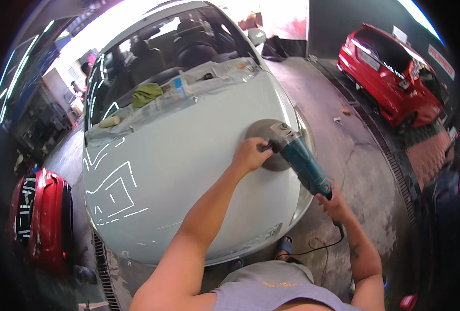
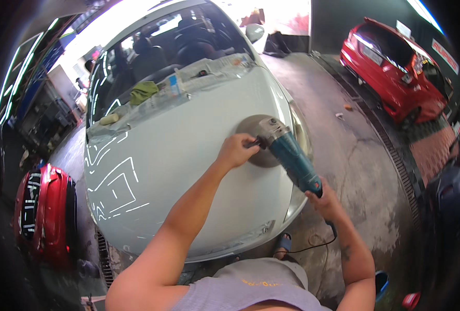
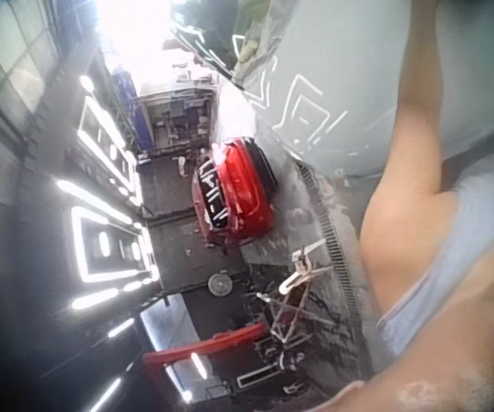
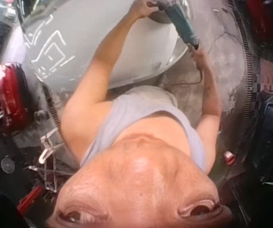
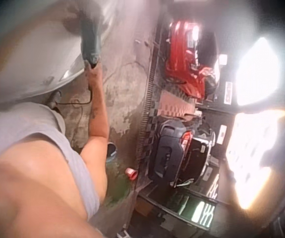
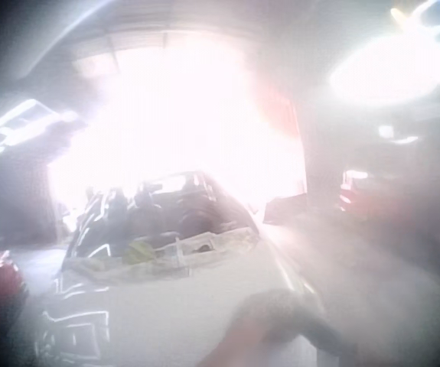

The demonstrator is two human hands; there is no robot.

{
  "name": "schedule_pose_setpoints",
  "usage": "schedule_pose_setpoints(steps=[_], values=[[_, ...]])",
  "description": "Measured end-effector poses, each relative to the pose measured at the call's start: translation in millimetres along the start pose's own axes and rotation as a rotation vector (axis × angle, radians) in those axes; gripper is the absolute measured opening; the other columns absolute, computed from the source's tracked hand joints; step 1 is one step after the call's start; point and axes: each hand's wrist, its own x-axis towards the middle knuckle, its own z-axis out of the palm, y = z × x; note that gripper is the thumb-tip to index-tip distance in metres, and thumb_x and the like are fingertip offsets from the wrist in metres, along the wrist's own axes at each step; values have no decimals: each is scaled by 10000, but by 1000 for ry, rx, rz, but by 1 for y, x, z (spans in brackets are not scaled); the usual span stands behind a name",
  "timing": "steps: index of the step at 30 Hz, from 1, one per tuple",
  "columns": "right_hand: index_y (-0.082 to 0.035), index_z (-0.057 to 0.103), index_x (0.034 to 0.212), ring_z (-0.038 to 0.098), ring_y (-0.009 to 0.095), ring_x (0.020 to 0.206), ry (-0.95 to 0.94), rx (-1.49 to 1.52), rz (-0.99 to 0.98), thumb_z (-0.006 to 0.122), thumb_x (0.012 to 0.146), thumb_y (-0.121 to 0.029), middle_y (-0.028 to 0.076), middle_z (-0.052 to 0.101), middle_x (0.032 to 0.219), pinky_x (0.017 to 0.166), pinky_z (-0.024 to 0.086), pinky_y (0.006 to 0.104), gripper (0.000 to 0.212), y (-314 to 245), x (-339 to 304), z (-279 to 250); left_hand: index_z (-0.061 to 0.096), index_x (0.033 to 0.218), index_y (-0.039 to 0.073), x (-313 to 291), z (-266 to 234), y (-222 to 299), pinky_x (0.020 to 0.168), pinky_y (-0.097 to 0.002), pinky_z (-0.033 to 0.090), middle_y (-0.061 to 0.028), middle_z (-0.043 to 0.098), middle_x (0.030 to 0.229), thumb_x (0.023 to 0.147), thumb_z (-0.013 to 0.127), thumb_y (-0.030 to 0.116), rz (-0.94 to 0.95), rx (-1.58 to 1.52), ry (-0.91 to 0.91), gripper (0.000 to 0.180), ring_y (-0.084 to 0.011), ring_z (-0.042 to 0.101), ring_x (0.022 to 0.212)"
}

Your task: The person uses a rotary polisher to buff the hood of a white car. They move the tool in overlapping circular and linear patterns across the hood surface, occasionally adjusting their grip and position to cover different areas.

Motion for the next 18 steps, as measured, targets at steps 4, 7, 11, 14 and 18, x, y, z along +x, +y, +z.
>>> schedule_pose_setpoints(steps=[4, 7, 11, 14, 18], values=[[-66, 514, 1376, 627, 144, 613, -84, 90, 49, 777, 1013, -325, 64, 682, 860, 541, 524, 335, 519, -34, 40, -32, 806, 1126, 71, 57, -2, -9, 929, -426, 590, -168, 797, 1070, 833, 891, 318, -124, -40, -27, 393, -338, 761, 1026], [-68, 526, 1363, 625, 139, 624, -110, 63, 80, 783, 1001, -299, 64, 686, 864, 558, 527, 335, 500, -28, 30, -35, 794, 1155, 62, 41, 4, -6, 885, -415, 597, -162, 802, 988, 848, 891, 283, -77, -31, 1, 391, -296, 772, 936], [-75, 567, 1337, 628, 127, 647, -92, 72, 95, 810, 963, -244, 61, 689, 880, 581, 517, 318, 476, 8, -22, -17, 790, 1172, 64, -30, 23, 17, 868, -400, 599, -164, 808, 991, 866, 876, 282, -123, -67, -26, 386, -301, 779, 901], [-69, 588, 1359, 688, 191, 753, -65, 93, 119, 849, 923, -210, 109, 732, 955, 697, 566, 354, 527, 36, -60, 5, 787, 1188, 66, -80, 24, 33, 878, -394, 599, -171, 810, 1058, 887, 856, 281, -220, -47, -106, 377, -326, 781, 935], [-25, 577, 1400, 722, 254, 938, -2, -31, -12, 868, 885, -178, 149, 745, 1057, 864, 582, 406, 612, 57, -102, 45, 783, 1207, 64, -139, 16, 30, 873, -400, 601, -175, 809, 1088, 908, 846, 273, -239, -31, -80, 371, -343, 783, 961]])
